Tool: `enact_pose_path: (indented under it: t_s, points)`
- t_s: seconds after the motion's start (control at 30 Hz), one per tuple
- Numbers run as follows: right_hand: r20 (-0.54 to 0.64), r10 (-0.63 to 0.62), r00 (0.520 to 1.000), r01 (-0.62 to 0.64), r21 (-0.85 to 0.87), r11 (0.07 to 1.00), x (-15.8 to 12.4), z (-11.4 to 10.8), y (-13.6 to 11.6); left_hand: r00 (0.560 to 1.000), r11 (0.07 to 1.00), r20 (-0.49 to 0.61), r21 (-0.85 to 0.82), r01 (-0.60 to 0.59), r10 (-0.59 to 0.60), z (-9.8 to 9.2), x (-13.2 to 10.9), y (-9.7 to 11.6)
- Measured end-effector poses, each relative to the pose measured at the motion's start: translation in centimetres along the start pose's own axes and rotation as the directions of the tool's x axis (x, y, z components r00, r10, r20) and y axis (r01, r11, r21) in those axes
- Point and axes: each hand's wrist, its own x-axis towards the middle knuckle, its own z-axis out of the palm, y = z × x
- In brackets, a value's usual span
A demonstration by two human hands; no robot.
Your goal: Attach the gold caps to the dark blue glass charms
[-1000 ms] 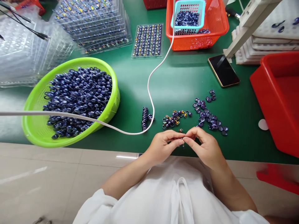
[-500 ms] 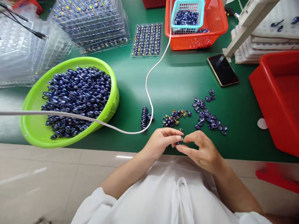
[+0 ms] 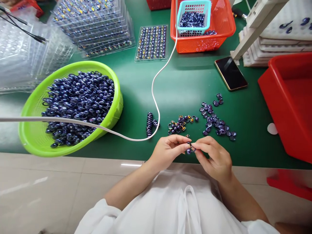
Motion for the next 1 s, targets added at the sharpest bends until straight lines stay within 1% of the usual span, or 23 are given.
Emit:
enact_pose_path:
  t_s: [0.17,0.4,0.63,0.73,0.8,0.87,0.93,1.0]
  points:
    - [-0.022,0.026,0.999,-0.026,-0.008,1.000,0.0,0.0,-0.1,0.999,0.998,-0.015,0.043,-0.042,0.042,-0.1,-0.2,-0.4]
    - [-0.023,0.043,0.999,-0.043,0.009,0.999,0.1,0.2,0.0,0.991,0.981,-0.042,0.154,-0.119,0.127,-0.3,-0.1,-1.0]
    - [-0.056,0.066,0.996,-0.066,0.002,0.998,0.2,0.4,0.0,0.990,0.979,-0.043,0.157,-0.127,0.135,-0.2,-0.1,-0.9]
    - [-0.059,0.084,0.995,-0.084,0.008,0.996,0.2,0.6,-0.1,0.989,0.973,-0.035,0.187,-0.137,0.146,-0.3,-0.1,-1.1]
    - [-0.060,0.105,0.993,-0.105,-0.002,0.994,0.2,0.6,-0.2,0.981,0.951,-0.019,0.248,-0.184,0.194,-0.4,0.0,-1.2]
    - [-0.055,0.137,0.989,-0.139,-0.019,0.990,0.2,0.6,-0.4,0.962,0.908,0.014,0.328,-0.263,0.273,-0.6,0.1,-1.3]
    - [-0.040,0.187,0.982,-0.188,-0.025,0.982,0.3,0.6,-0.6,0.939,0.861,0.059,0.382,-0.335,0.339,-0.8,0.1,-1.4]
    - [-0.025,0.247,0.969,-0.247,-0.007,0.969,0.5,0.5,-0.8,0.926,0.836,0.079,0.405,-0.369,0.370,-0.8,0.2,-1.5]
